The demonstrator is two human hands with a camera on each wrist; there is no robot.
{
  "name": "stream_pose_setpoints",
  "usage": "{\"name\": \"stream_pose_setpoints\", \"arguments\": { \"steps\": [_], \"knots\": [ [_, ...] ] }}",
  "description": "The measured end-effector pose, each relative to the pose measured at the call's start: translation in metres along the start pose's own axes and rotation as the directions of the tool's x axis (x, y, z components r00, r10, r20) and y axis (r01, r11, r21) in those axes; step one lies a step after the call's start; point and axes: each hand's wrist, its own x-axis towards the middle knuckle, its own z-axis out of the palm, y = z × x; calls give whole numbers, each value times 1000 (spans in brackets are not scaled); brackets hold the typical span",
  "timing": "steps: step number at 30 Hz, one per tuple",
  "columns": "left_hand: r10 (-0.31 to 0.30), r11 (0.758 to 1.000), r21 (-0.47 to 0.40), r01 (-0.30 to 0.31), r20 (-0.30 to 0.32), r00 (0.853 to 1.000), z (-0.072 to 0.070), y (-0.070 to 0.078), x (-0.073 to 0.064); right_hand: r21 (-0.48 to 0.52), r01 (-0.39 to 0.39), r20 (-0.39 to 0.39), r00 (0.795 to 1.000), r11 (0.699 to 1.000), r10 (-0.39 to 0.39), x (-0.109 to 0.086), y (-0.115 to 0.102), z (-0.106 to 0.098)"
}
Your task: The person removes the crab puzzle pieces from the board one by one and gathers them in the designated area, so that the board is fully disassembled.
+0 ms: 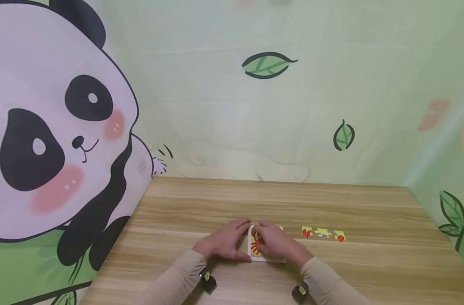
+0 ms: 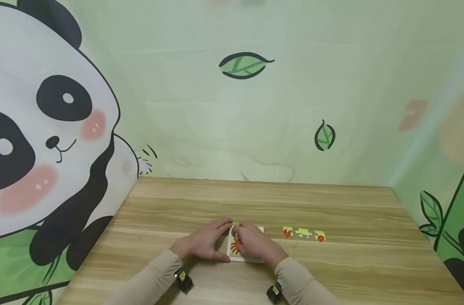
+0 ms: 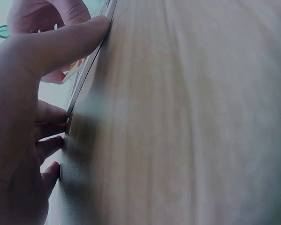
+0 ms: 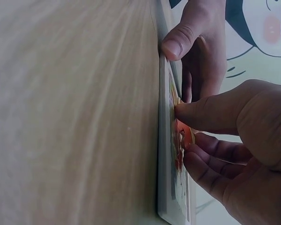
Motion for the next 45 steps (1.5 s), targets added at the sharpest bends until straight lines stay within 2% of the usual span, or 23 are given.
{"name": "stream_pose_setpoints", "arguments": {
  "steps": [8, 17, 23, 45],
  "knots": [
    [-4, 1000, -6, 4, -9, 1000, 3, -1, 0, 6, -2, -20, 1000, 1000, 2, 0, 2, 4],
    [1, 1000, -18, -2, -10, 1000, -2, 1, -2, 7, -23, -27, 999, 1000, 23, 0, 0, 1],
    [6, 1000, 5, -6, -21, 1000, -1, 0, -1, 2, -20, -23, 1000, 1000, 20, 1, 1, 0],
    [-10, 1000, 10, 10, -12, 1000, 3, -2, 0, 77, 0, -19, 1000, 997, 2, 1, 4, -5]
  ]
}}
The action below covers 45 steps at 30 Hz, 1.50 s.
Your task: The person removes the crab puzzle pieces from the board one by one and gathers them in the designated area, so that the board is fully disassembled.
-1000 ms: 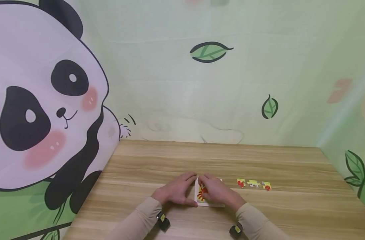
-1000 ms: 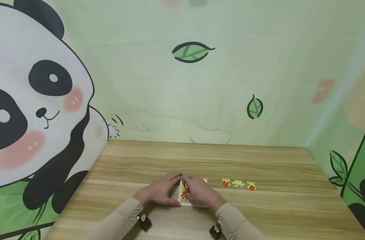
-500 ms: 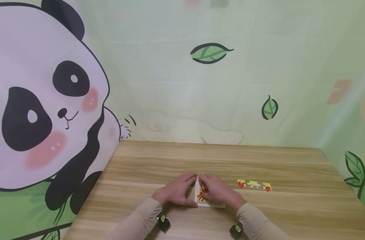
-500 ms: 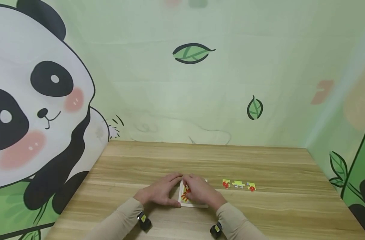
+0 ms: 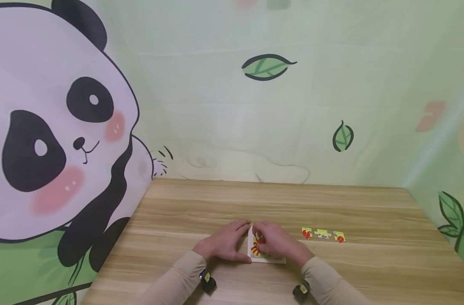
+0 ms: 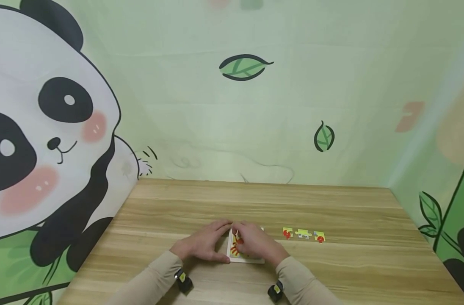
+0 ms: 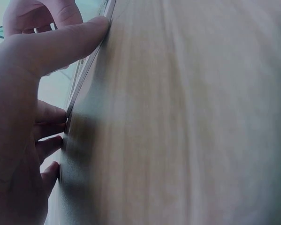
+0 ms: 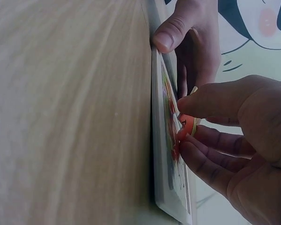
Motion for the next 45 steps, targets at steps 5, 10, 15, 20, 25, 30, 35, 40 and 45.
{"name": "stream_pose_setpoints", "arguments": {
  "steps": [5, 10, 15, 20, 25, 30, 35, 40, 45],
  "knots": [
    [-1, 1000, 4, 1, -1, 1000, 0, 0, 0, 17, -8, -13, 1000, 1000, 8, 0, 3, 0],
    [0, 1000, -4, 0, 0, 1000, -1, 1, 0, 47, -32, -16, 999, 998, 33, -1, 4, -4],
    [3, 1000, 9, -3, 1, 1000, 0, 1, 1, 64, -48, -2, 999, 997, 48, -4, 3, -10],
    [2, 1000, 13, -2, 5, 1000, -1, 1, 1, 62, -27, -7, 1000, 998, 27, -7, 7, -16],
    [-1, 1000, 22, 1, 5, 1000, -2, 2, 1, 54, -49, -27, 998, 997, 50, -11, 13, -22],
    [-4, 1000, 23, 4, 8, 1000, -2, 4, 1, 21, -33, -55, 998, 999, 34, -17, 20, -27],
    [-4, 1000, 23, 4, 9, 1000, -3, 4, 0, 11, 7, -99, 995, 1000, -6, -23, 26, -31],
    [-2, 1000, 29, 2, 13, 1000, -3, 4, 0, 30, -27, -108, 994, 999, 30, -31, 33, -33],
    [-3, 1000, 26, 3, 15, 1000, -3, 4, -1, 49, -90, -85, 992, 995, 94, -38, 36, -39]
  ]
}}
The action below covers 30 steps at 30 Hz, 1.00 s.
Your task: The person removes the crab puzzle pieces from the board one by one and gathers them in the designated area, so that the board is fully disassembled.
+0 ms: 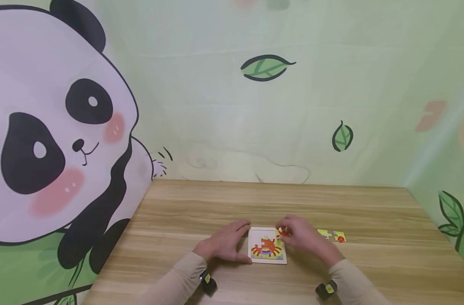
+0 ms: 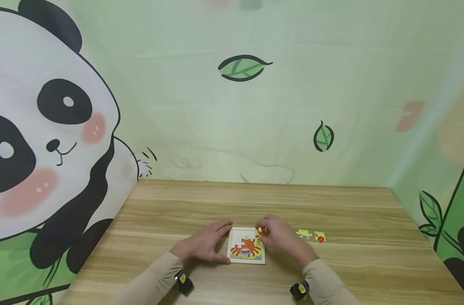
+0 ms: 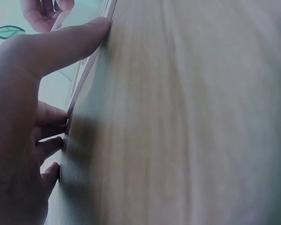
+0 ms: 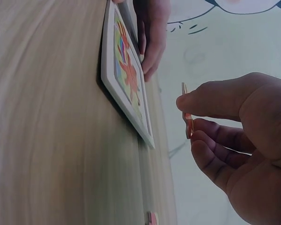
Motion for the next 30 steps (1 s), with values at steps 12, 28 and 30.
{"name": "stream_pose_setpoints", "arguments": {
  "steps": [12, 28, 30],
  "knots": [
    [-10, 1000, -18, 10, 8, 1000, -2, 2, 0, -40, -48, -25, 999, 998, 47, -14, 12, -12],
    [-9, 999, -34, 9, 5, 1000, -1, 1, -1, -48, -85, -51, 995, 995, 82, -32, 27, -15],
    [-5, 999, -32, 5, -2, 1000, 0, 1, -1, -40, -76, -58, 996, 996, 74, -35, 29, -16]
  ]
}}
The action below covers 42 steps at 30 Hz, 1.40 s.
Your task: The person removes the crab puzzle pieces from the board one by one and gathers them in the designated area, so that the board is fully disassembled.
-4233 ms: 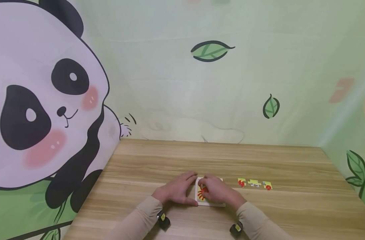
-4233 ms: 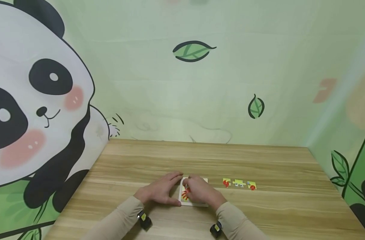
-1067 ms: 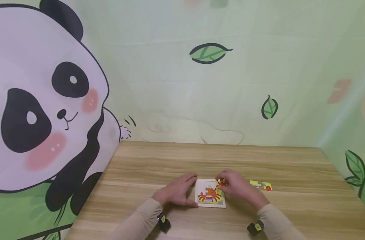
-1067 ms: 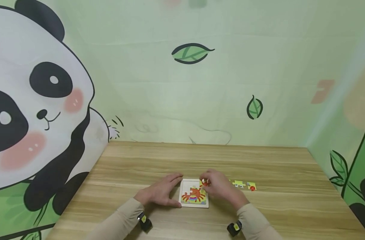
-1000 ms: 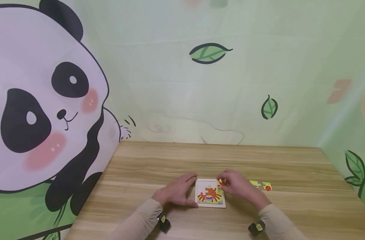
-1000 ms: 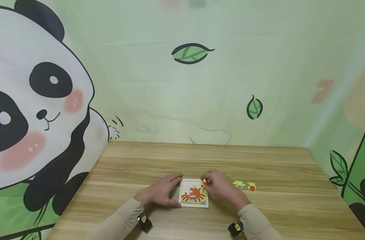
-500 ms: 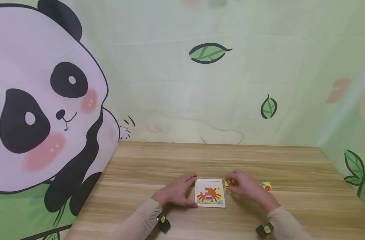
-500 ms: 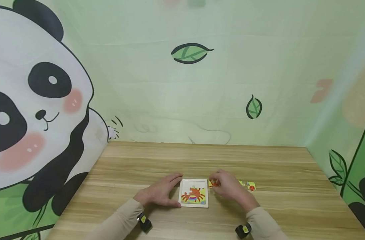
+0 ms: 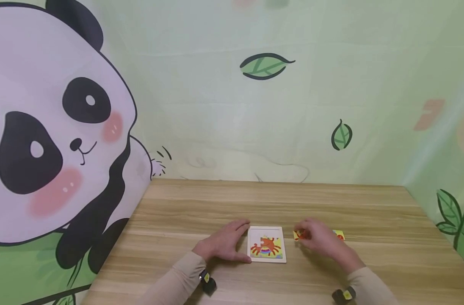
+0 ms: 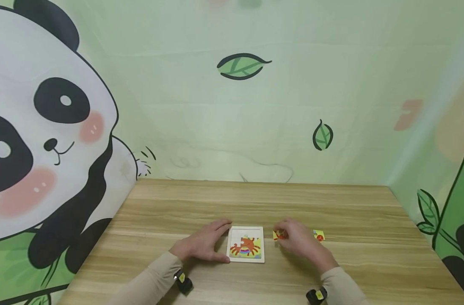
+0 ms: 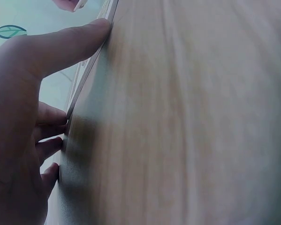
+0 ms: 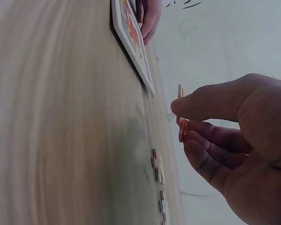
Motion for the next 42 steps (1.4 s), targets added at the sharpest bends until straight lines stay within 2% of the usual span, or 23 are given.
{"name": "stream_pose_setpoints", "arguments": {
  "steps": [6, 11, 17, 28, 42],
  "knots": [
    [3, 1000, 3, -3, -4, 1000, 2, -1, 1, 31, -25, 7, 1000, 999, 25, -6, 4, -2],
    [0, 1000, 4, 0, -3, 1000, 3, -2, 1, 0, -74, 15, 997, 997, 74, -10, 7, -2],
    [-7, 1000, 7, 7, 8, 1000, 2, -2, 1, -10, -67, 15, 998, 998, 67, -14, 10, -3],
    [5, 1000, 0, -5, -5, 1000, 1, 0, 0, 47, -60, 23, 998, 997, 59, -24, 20, -2],
    [8, 1000, 14, -8, -5, 1000, 2, -3, 1, 64, -83, 73, 994, 994, 78, -26, 18, -2]
  ]
}}
